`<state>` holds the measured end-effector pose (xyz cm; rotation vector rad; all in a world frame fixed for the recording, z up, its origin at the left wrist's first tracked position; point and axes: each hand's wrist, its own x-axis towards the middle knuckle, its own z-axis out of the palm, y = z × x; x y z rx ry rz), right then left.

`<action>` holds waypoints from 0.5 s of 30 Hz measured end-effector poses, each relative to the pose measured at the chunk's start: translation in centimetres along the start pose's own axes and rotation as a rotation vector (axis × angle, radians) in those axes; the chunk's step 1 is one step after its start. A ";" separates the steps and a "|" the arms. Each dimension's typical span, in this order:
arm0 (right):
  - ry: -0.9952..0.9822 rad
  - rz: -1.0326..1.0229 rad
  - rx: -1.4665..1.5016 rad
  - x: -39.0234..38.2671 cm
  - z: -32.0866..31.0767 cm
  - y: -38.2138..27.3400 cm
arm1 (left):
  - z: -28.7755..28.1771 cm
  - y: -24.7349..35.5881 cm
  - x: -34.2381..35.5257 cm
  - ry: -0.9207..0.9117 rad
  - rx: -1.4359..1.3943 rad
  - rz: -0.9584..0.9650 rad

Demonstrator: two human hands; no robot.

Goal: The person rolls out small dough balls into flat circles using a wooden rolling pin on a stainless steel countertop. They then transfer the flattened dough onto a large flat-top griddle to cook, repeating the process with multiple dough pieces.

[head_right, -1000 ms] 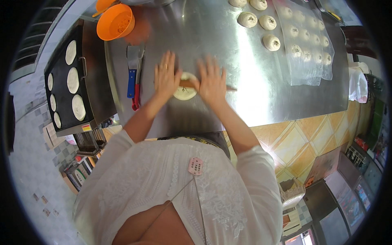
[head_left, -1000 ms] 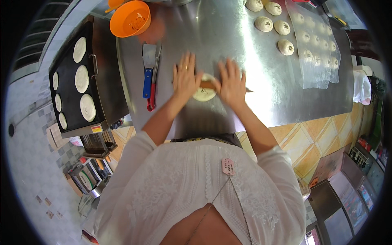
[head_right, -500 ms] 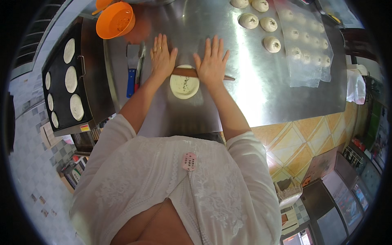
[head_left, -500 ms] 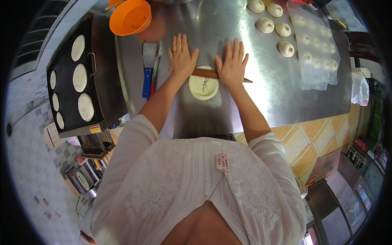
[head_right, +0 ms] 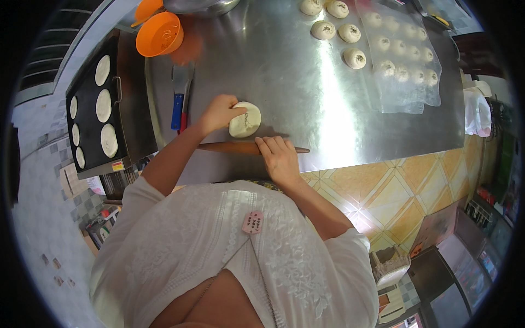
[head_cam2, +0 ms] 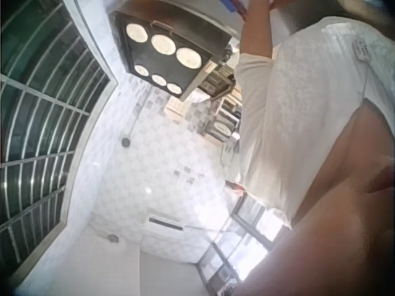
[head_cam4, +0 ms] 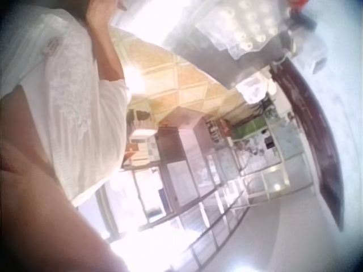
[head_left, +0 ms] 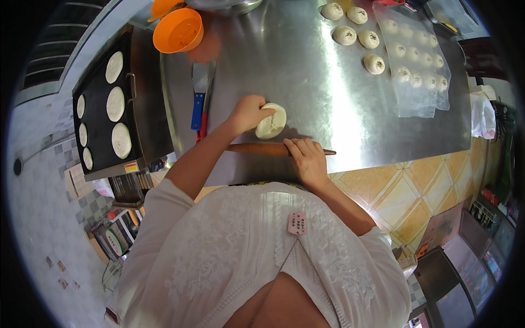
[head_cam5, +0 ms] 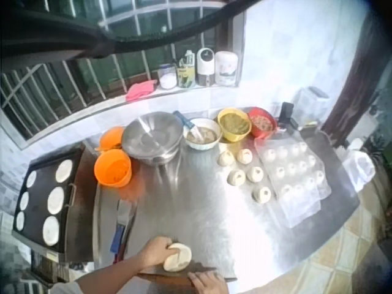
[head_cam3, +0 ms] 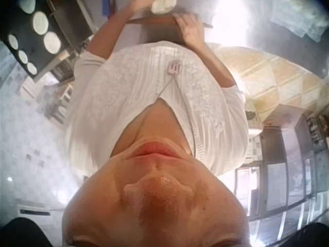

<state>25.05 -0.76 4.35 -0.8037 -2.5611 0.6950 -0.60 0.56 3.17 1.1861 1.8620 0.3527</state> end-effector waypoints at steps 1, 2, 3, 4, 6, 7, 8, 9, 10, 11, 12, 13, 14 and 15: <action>0.008 -0.008 -0.009 -0.3 -0.3 -0.3 | -0.9 0.0 -1.2 -0.079 -0.158 -0.088; 0.014 -0.012 -0.018 -0.6 -0.4 -0.5 | -1.4 -0.6 -2.2 -0.094 -0.030 -0.131; 0.019 -0.016 -0.026 -0.7 -0.4 -0.6 | -1.8 -1.2 -3.3 -0.110 0.099 -0.173; -0.048 0.009 -0.053 -1.3 0.2 -0.3 | -1.8 -1.5 -4.3 -0.127 0.225 -0.217; -0.041 0.043 -0.069 -0.9 2.5 0.1 | 3.9 -7.7 -5.0 0.373 0.301 0.075; -0.035 0.071 -0.089 -0.4 4.1 0.8 | 6.2 -9.7 -4.8 0.615 0.332 0.238; -0.065 0.124 -0.100 0.2 6.3 2.0 | 7.0 -8.4 -4.6 0.478 0.443 0.101; 0.008 0.121 -0.164 2.3 6.8 2.8 | 6.6 -8.4 -3.4 0.549 0.406 0.134; 0.082 0.109 -0.227 5.2 6.9 3.5 | 5.6 -8.6 -1.0 0.629 0.367 0.162; 0.111 0.154 -0.277 9.2 6.6 4.4 | 4.4 -8.8 1.5 0.709 0.328 0.192; 0.128 0.205 -0.324 12.1 6.4 5.1 | 2.4 -8.3 4.0 0.725 0.346 0.186; 0.136 0.211 -0.330 12.3 7.1 5.6 | 0.1 -7.4 5.7 0.713 0.364 0.169; 0.146 0.213 -0.335 12.3 7.5 5.9 | -0.6 -7.1 5.8 0.704 0.384 0.153; 0.192 0.196 -0.358 13.5 7.6 7.0 | 0.6 -7.0 4.5 0.660 0.416 0.162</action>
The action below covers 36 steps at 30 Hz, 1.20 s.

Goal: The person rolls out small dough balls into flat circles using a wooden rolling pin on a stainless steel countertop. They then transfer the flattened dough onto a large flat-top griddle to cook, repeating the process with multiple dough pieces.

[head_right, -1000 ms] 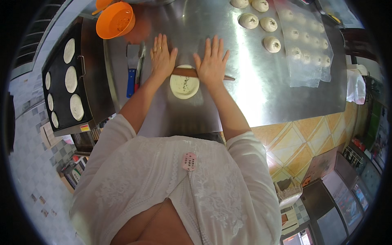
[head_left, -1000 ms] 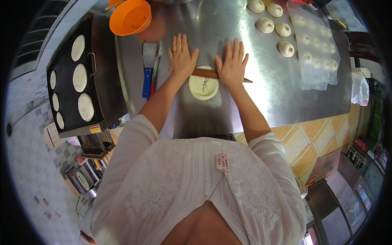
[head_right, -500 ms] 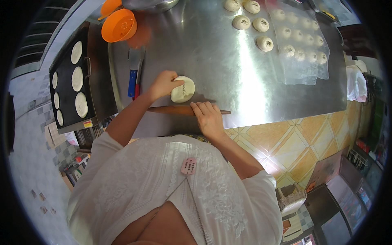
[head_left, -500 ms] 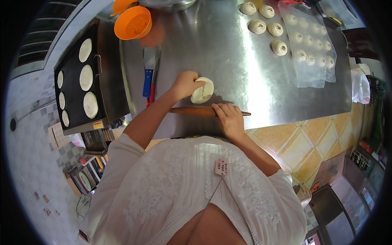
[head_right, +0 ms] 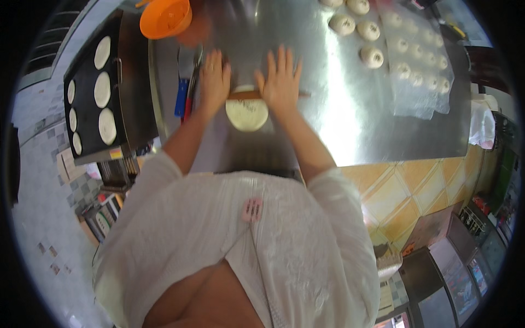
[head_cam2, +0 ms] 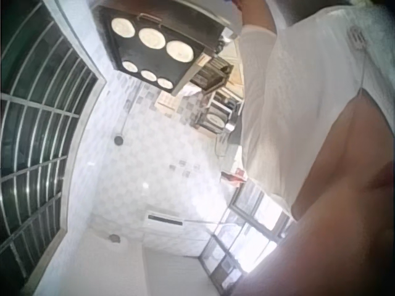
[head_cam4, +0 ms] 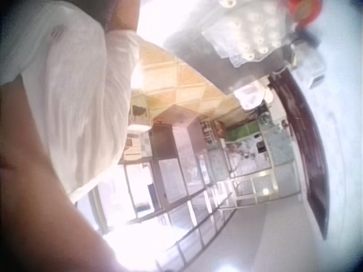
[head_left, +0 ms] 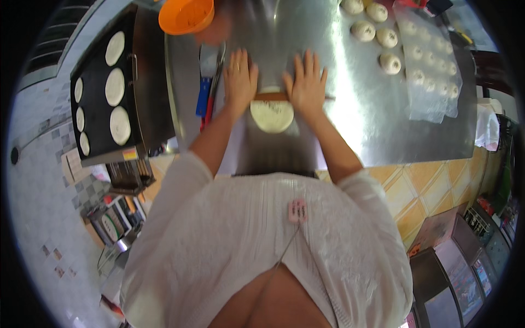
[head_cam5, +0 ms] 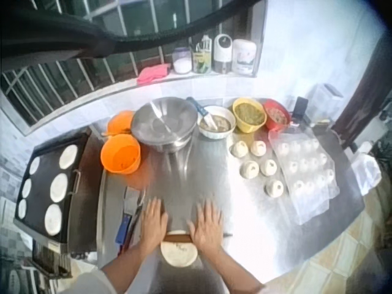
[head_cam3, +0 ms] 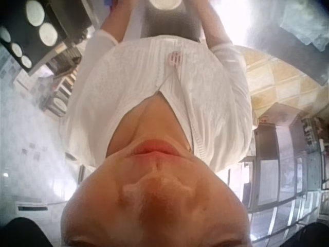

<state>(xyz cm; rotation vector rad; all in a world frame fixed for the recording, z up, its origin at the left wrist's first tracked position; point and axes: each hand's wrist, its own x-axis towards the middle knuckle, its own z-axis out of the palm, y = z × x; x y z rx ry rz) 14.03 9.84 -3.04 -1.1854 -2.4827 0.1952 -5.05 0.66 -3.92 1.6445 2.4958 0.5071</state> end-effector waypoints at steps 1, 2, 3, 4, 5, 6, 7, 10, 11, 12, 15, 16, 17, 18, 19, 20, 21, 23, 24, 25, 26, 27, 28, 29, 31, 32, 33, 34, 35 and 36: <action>-0.082 -0.035 0.035 -1.6 -0.6 -0.3 | -0.4 0.8 -3.0 -0.023 0.023 0.031; -0.178 -0.067 0.071 -6.1 -1.8 -1.2 | -0.7 1.4 -6.4 -0.058 0.045 0.055; -0.332 -0.059 0.067 -10.0 -3.0 -1.8 | -1.0 1.7 -9.3 -0.107 0.016 0.053; -0.488 -0.049 0.061 -11.9 -4.7 -2.5 | -1.7 2.2 -11.7 -0.156 -0.014 0.051; -0.543 -0.031 0.059 -12.2 -5.4 -2.6 | -1.8 2.3 -12.6 -0.206 -0.044 0.049; -0.417 -0.030 0.050 -10.3 -4.3 -1.9 | -0.7 1.6 -10.6 -0.114 -0.051 0.050; -0.315 -0.021 0.048 -7.4 -3.3 -1.8 | -0.3 1.4 -7.3 -0.046 -0.059 0.040; -0.027 0.065 0.043 1.2 -0.2 -0.2 | 0.2 0.4 2.2 0.142 -0.109 -0.033; -0.031 0.035 0.051 0.9 -0.4 -0.2 | 0.2 0.4 1.7 0.119 -0.114 -0.013; -0.035 0.006 0.059 0.0 -0.6 -0.2 | 0.2 0.5 0.7 0.097 -0.120 0.008; -0.157 -0.109 0.114 -7.3 -1.3 -0.5 | 0.2 0.9 -6.4 -0.088 -0.118 0.061; -0.251 -0.111 0.147 -10.1 -2.6 -1.0 | -0.2 1.1 -9.3 -0.265 -0.110 0.010; -0.295 -0.066 0.231 -11.8 -3.8 -1.2 | -0.3 1.3 -10.6 -0.220 -0.140 0.004; -0.179 -0.063 0.203 -12.9 -4.2 -1.0 | -0.5 1.4 -11.1 -0.178 -0.169 0.005; -0.240 -0.022 0.260 -13.6 -4.8 -0.9 | -1.6 2.0 -10.1 -0.304 -0.167 -0.044; -0.288 0.016 0.302 -13.4 -5.5 -0.7 | -2.8 3.2 -6.6 -0.417 -0.173 -0.082; -0.249 -0.038 0.316 -12.8 -6.2 -0.8 | -3.4 3.8 -4.0 -0.526 -0.179 -0.124; -0.184 -0.147 0.343 -11.9 -8.2 -1.3 | -3.2 3.6 -2.3 -0.536 -0.253 -0.024; -0.177 -0.176 0.362 -11.8 -9.2 -1.4 | -3.2 3.5 -2.1 -0.542 -0.290 0.024; -0.168 -0.200 0.378 -11.8 -10.4 -1.5 | -4.1 3.6 -2.1 -0.593 -0.486 -0.059; -0.163 -0.220 0.398 -12.3 -11.2 -1.7 | -5.7 4.0 -2.4 -0.655 -0.561 -0.160; -0.167 -0.215 0.401 -12.9 -11.7 -1.6 | -7.7 4.6 -2.9 -0.714 -0.634 -0.265; -0.172 -0.216 0.397 -13.2 -12.3 -1.7 | -9.2 4.6 -3.6 -0.763 -0.705 -0.378; -0.180 -0.216 0.391 -13.5 -12.7 -1.7 | -9.4 3.8 -4.5 -0.771 -0.542 -0.316; -0.214 -0.206 0.359 -13.9 -12.3 -1.4 | -8.2 1.6 -7.0 -0.779 -0.216 -0.197; -0.216 -0.197 0.328 -14.1 -11.2 -1.2 | -6.0 0.7 -9.0 -0.543 -0.182 -0.118; -0.219 -0.186 0.297 -14.0 -9.5 -0.9 | -2.9 -0.3 -11.2 -0.309 -0.144 -0.038; -0.219 -0.170 0.255 -14.0 -7.9 -0.6 | -1.1 -0.2 -12.4 -0.076 -0.113 0.051; -0.301 -0.102 0.212 -13.0 -6.4 -0.8 | -1.3 1.4 -12.1 -0.302 0.048 -0.046; -0.210 -0.089 0.144 -11.5 -4.9 -0.6 | -0.9 1.7 -10.7 -0.211 0.010 -0.039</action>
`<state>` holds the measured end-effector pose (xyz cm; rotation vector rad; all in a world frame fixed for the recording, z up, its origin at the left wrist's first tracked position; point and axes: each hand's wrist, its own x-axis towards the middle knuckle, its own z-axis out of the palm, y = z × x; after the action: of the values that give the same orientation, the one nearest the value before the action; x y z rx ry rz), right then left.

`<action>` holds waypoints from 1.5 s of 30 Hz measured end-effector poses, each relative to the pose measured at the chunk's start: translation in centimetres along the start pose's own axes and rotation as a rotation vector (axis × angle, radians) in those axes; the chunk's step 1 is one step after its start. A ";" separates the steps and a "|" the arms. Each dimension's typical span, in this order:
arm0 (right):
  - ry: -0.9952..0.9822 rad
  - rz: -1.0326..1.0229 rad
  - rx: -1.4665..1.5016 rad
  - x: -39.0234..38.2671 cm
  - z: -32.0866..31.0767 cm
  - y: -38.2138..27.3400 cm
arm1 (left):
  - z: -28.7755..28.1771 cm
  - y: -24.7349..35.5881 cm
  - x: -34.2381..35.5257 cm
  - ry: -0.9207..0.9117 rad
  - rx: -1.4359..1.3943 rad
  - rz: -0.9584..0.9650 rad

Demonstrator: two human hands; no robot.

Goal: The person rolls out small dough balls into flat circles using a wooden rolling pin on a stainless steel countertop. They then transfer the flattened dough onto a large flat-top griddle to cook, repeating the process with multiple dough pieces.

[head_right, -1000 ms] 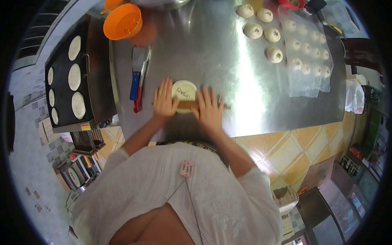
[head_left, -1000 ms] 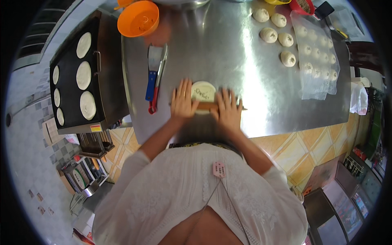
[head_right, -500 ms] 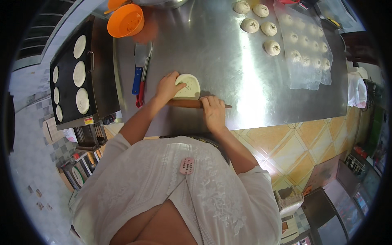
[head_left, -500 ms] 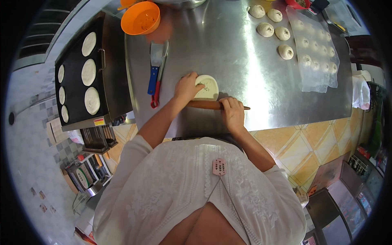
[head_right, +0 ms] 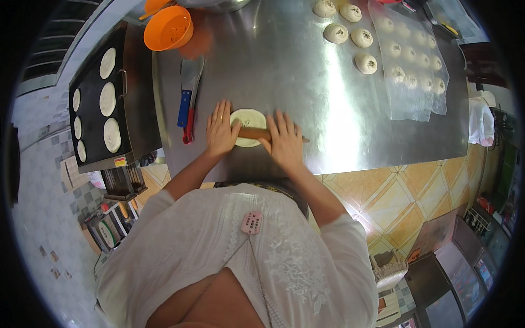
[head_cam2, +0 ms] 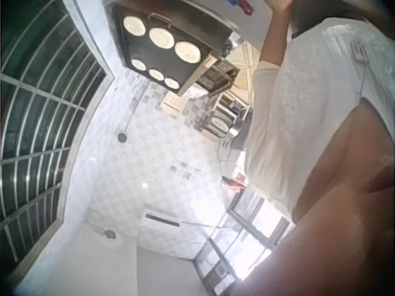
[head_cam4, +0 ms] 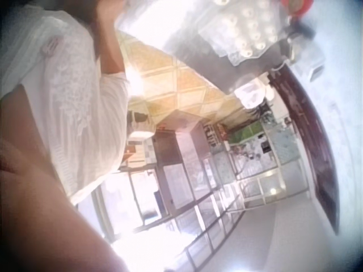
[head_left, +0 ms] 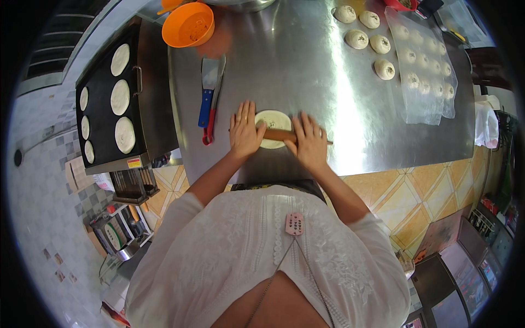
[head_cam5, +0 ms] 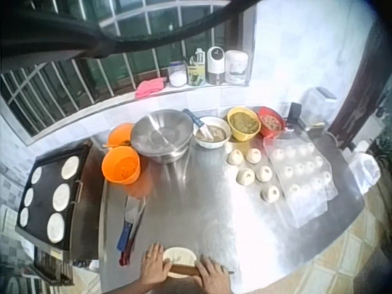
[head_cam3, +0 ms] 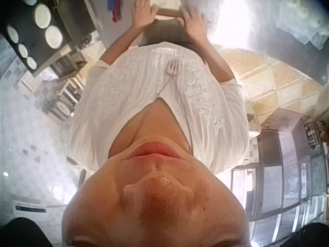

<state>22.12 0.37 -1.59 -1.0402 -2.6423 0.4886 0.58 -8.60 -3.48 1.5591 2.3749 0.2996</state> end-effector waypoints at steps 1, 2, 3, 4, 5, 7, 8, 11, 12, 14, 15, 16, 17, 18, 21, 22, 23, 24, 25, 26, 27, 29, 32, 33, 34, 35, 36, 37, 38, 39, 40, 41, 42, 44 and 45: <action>0.091 0.007 -0.068 2.7 0.4 0.3 | 0.3 -0.3 2.5 0.096 -0.036 0.005; 0.142 0.058 -0.098 6.6 0.4 0.9 | 0.4 -0.4 5.5 0.196 -0.076 0.010; 0.182 0.113 -0.125 9.4 0.6 1.6 | -1.0 0.0 9.6 0.213 -0.099 -0.033; 0.177 0.115 -0.129 9.4 1.2 1.8 | -2.1 0.3 11.1 0.204 -0.119 -0.080; 0.185 0.109 -0.135 10.2 1.5 2.1 | -1.7 0.2 9.8 0.169 -0.094 -0.061; 0.139 0.036 -0.120 7.0 2.1 1.3 | -1.3 -0.2 7.0 0.147 -0.046 -0.002; 0.004 0.023 -0.074 3.2 2.6 0.4 | -0.3 -0.7 2.9 0.096 -0.033 0.029; -0.364 0.052 -0.028 -3.1 -0.1 -2.1 | 1.4 -1.1 -4.0 0.045 -0.013 0.043; -0.356 0.044 -0.035 -3.2 -0.1 -1.8 | 1.0 -0.9 -3.9 0.033 -0.023 0.050; -0.050 0.023 -0.035 1.9 1.6 0.2 | 0.4 -1.2 1.9 0.133 -0.088 0.084; 0.024 0.064 -0.059 5.8 1.0 0.7 | -0.4 -0.9 6.2 0.227 -0.093 0.056; 0.112 0.094 -0.082 9.3 0.8 1.6 | -1.2 -0.5 8.9 0.311 -0.093 0.029; 0.196 0.124 -0.105 11.0 0.7 2.0 | -1.2 -0.6 9.6 0.308 -0.082 0.020; 0.169 0.095 -0.078 10.1 0.8 1.9 | -1.2 -0.7 10.0 0.306 -0.074 0.005; 0.035 -0.002 0.006 4.1 1.8 1.3 | 0.2 -1.2 4.4 0.230 -0.087 0.100; -0.013 -0.057 0.035 0.4 2.3 0.7 | 1.0 -1.4 0.2 0.170 -0.052 0.086; -0.077 -0.021 0.102 -2.2 1.2 -0.5 | 1.4 -1.3 -2.9 0.107 -0.022 0.074; 0.030 -0.008 0.118 -3.8 1.2 -0.7 | 1.1 -0.9 -4.1 0.082 -0.031 0.052; 0.074 0.048 0.157 -4.6 0.7 -0.7 | 0.8 -0.3 -4.9 0.057 -0.041 0.031; 0.052 0.065 0.213 -5.0 0.4 -0.4 | 0.6 0.2 -5.3 0.032 -0.051 0.011; 0.031 0.083 0.268 -5.3 0.1 -0.2 | 0.5 0.1 -3.6 0.126 -0.190 0.005; 0.027 0.071 0.315 -4.6 -1.8 -0.3 | -1.9 1.8 1.4 0.014 -0.172 -0.003; 0.005 -0.043 0.297 -3.8 -3.7 -0.4 | -2.6 2.2 6.6 -0.204 -0.063 0.062; 0.007 -0.064 0.299 -3.9 -4.2 -0.5 | -2.7 2.2 7.2 -0.286 -0.012 0.097; 0.016 -0.077 0.296 -4.1 -4.7 -0.6 | -3.3 2.6 7.4 -0.321 -0.176 0.055; 0.025 -0.088 0.297 -4.3 -5.0 -0.8 | -4.3 2.7 7.2 -0.359 -0.336 0.011; 0.033 -0.099 0.295 -4.4 -5.6 -0.9 | -5.5 2.8 6.9 -0.396 -0.496 -0.035; 0.037 -0.109 0.296 -4.6 -6.3 -1.2 | -7.3 3.2 6.2 -0.446 -0.507 -0.090; 0.039 -0.113 0.295 -5.0 -6.8 -1.4 | -9.4 3.8 5.3 -0.501 -0.522 -0.142; 0.054 -0.116 0.288 -5.2 -6.8 -1.5 | -10.7 3.9 4.3 -0.548 -0.536 -0.200; 0.069 -0.123 0.282 -5.2 -6.8 -1.5 | -10.8 3.0 3.2 -0.533 -0.415 -0.186; 0.082 -0.130 0.277 -5.2 -6.7 -1.5 | -10.0 1.6 2.0 -0.517 -0.296 -0.174; 0.018 -0.093 0.249 -5.4 -6.1 -1.3 | -8.7 0.5 0.7 -0.502 -0.176 -0.162; -0.109 -0.016 0.189 -5.8 -3.9 -0.5 | -2.7 -1.7 -2.6 -0.070 -0.118 0.038; -0.078 0.001 0.118 -5.6 -2.8 -0.4 | -0.6 -2.0 -3.1 0.142 -0.093 0.143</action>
<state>26.84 -3.21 0.47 -1.0065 -2.6436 0.6899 -0.21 -12.29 -3.17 1.7189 2.3181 0.5609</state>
